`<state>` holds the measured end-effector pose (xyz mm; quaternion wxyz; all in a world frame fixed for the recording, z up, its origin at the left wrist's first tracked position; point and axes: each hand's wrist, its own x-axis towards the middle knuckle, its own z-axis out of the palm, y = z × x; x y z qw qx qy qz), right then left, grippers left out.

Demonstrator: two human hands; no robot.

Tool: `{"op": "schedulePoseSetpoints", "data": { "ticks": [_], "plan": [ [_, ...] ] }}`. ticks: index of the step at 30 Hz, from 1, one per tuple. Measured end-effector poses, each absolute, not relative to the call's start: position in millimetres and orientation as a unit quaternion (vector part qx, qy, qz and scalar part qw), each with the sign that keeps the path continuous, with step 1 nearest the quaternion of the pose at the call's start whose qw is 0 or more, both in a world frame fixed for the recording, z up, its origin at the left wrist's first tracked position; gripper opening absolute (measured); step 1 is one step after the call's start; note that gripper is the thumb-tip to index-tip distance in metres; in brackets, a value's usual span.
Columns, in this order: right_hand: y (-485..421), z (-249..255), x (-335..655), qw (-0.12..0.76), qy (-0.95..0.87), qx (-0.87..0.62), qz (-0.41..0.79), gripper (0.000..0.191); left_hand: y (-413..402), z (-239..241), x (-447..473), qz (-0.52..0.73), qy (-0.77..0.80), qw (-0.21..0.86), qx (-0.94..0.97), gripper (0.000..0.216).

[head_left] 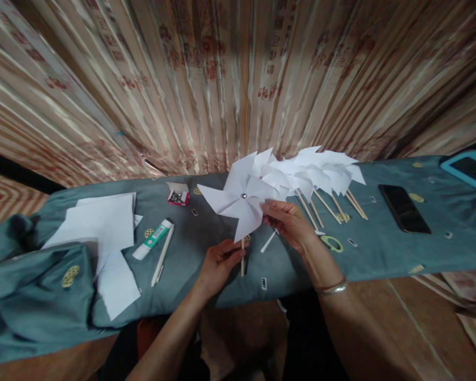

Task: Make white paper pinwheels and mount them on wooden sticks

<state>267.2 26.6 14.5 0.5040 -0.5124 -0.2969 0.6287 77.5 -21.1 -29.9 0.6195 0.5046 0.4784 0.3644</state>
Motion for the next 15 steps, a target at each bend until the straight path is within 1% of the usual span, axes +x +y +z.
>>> {"op": "schedulePoseSetpoints", "data": {
  "ticks": [5,9,13,15],
  "plan": [
    [24,14,263,0.489,-0.319,-0.512,0.63,0.032,-20,-28,78,0.362,0.48,0.62,0.504,0.023],
    [21,13,259,0.468,-0.359,-0.513,0.624,0.033,-19,-27,77,0.37,0.481,0.598,0.523,0.02],
    [15,16,263,0.412,-0.41,-0.499,0.642,0.038,-18,-28,76,0.376,0.48,0.606,0.511,0.022],
    [12,20,270,0.382,-0.434,-0.475,0.663,0.038,-18,-28,76,0.382,0.481,0.616,0.494,0.024]
  ]
}}
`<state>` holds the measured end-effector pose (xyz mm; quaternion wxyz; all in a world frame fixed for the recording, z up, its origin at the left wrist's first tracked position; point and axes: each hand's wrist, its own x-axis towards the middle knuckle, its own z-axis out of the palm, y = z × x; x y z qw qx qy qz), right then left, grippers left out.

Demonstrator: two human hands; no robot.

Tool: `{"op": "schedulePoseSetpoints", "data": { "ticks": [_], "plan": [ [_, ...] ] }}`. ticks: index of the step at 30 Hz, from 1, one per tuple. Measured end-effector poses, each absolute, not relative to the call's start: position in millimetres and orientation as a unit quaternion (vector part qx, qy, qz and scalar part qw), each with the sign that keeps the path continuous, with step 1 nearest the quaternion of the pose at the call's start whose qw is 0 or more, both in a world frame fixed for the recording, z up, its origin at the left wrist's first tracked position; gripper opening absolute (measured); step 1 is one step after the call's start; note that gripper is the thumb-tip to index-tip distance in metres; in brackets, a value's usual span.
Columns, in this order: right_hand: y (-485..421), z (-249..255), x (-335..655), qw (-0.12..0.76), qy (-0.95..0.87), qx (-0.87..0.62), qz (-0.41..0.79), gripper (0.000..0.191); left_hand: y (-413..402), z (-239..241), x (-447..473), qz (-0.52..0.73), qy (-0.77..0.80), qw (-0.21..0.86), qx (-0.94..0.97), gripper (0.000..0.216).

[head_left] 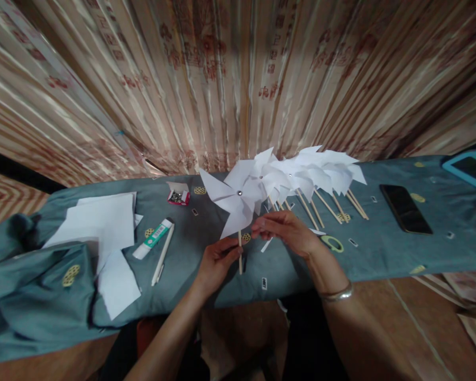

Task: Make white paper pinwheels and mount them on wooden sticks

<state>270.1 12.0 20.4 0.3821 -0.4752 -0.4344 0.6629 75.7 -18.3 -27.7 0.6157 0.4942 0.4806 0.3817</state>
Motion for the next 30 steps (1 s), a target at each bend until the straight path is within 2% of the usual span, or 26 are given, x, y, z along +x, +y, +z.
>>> {"op": "schedulePoseSetpoints", "data": {
  "ticks": [2,4,7,10,13,20,30],
  "plan": [
    [11,25,281,0.393,-0.43,-0.454,0.674,0.035,-19,-27,76,0.381,0.488,0.623,0.479,0.024],
    [12,27,293,0.452,-0.397,-0.45,0.66,0.031,-19,-26,76,0.374,0.497,0.626,0.471,0.024],
    [19,27,305,0.557,-0.335,-0.471,0.597,0.026,-20,-23,75,0.366,0.49,0.629,0.48,0.023],
    [28,22,305,0.608,-0.324,-0.506,0.519,0.026,-20,-20,75,0.357,0.474,0.634,0.496,0.021],
    [34,14,298,0.604,-0.352,-0.523,0.487,0.029,-21,-18,76,0.343,0.467,0.647,0.495,0.021],
    [39,6,288,0.553,-0.364,-0.538,0.523,0.033,-21,-19,76,0.337,0.47,0.653,0.489,0.021],
    [33,15,282,0.536,-0.337,-0.52,0.574,0.028,-21,-22,76,0.363,0.468,0.654,0.471,0.023]
  ]
}}
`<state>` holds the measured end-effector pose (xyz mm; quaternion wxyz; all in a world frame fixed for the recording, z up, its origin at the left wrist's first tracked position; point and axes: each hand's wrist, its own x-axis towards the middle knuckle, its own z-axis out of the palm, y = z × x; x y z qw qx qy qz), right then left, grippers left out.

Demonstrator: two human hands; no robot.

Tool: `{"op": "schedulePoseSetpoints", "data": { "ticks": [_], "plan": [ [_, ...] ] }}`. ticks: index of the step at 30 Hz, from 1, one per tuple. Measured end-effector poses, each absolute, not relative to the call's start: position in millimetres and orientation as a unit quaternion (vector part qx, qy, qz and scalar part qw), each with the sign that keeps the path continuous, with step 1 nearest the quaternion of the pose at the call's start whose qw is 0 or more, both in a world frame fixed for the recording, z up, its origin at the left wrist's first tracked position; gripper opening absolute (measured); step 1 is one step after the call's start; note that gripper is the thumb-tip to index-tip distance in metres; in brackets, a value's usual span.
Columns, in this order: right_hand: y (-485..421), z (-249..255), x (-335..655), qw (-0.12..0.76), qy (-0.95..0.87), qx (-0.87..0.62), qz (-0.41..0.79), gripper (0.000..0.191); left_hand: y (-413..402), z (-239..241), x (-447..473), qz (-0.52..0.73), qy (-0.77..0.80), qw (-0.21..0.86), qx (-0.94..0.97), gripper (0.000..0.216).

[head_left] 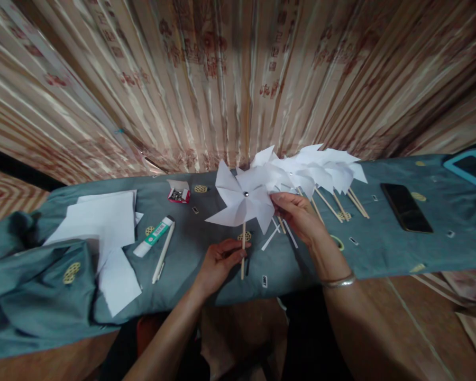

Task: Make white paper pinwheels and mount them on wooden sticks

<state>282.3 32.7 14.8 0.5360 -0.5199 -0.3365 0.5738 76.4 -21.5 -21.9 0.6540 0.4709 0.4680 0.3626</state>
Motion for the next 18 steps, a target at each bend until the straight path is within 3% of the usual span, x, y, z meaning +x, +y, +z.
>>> {"op": "schedulePoseSetpoints", "data": {
  "ticks": [18],
  "plan": [
    [29.6,13.9,273.9,0.521,-0.301,-0.513,0.612,0.032,-20.8,-23.9,77.4,0.362,0.485,0.637,0.476,0.024]
  ]
}}
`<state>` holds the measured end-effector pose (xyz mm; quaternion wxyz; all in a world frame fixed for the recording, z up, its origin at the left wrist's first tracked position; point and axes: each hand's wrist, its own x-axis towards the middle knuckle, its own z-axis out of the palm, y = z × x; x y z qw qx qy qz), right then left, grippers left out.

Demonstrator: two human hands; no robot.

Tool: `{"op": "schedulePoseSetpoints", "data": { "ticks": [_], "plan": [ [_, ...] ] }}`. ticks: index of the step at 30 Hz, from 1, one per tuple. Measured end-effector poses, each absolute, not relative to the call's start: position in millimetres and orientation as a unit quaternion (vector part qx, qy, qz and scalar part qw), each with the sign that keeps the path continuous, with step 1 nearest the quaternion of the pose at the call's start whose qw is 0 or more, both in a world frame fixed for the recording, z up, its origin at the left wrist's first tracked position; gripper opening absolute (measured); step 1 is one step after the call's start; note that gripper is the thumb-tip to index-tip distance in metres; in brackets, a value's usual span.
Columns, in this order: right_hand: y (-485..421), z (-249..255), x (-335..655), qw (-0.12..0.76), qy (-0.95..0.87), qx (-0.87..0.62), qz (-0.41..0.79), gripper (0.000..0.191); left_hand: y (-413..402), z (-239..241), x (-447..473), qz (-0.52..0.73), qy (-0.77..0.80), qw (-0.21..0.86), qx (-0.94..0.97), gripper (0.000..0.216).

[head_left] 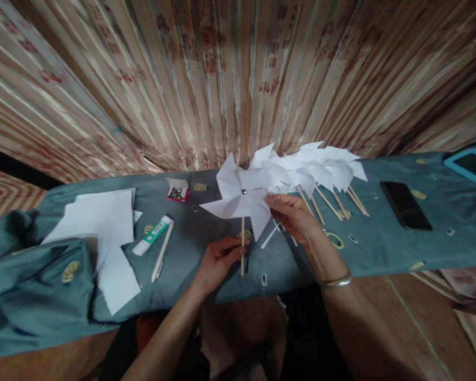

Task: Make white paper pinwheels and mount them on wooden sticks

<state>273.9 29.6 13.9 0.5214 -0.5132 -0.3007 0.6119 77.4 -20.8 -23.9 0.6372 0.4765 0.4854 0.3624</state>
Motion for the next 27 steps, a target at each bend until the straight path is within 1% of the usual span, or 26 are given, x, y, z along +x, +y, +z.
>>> {"op": "schedulePoseSetpoints", "data": {
  "ticks": [13,21,27],
  "plan": [
    [28,13,265,0.525,-0.277,-0.523,0.612,0.033,-20,-25,77,0.359,0.475,0.644,0.48,0.025],
    [27,13,261,0.521,-0.28,-0.53,0.608,0.032,-21,-25,78,0.368,0.475,0.645,0.471,0.022],
    [26,13,258,0.515,-0.287,-0.534,0.605,0.033,-22,-25,79,0.372,0.474,0.655,0.456,0.025]
  ]
}}
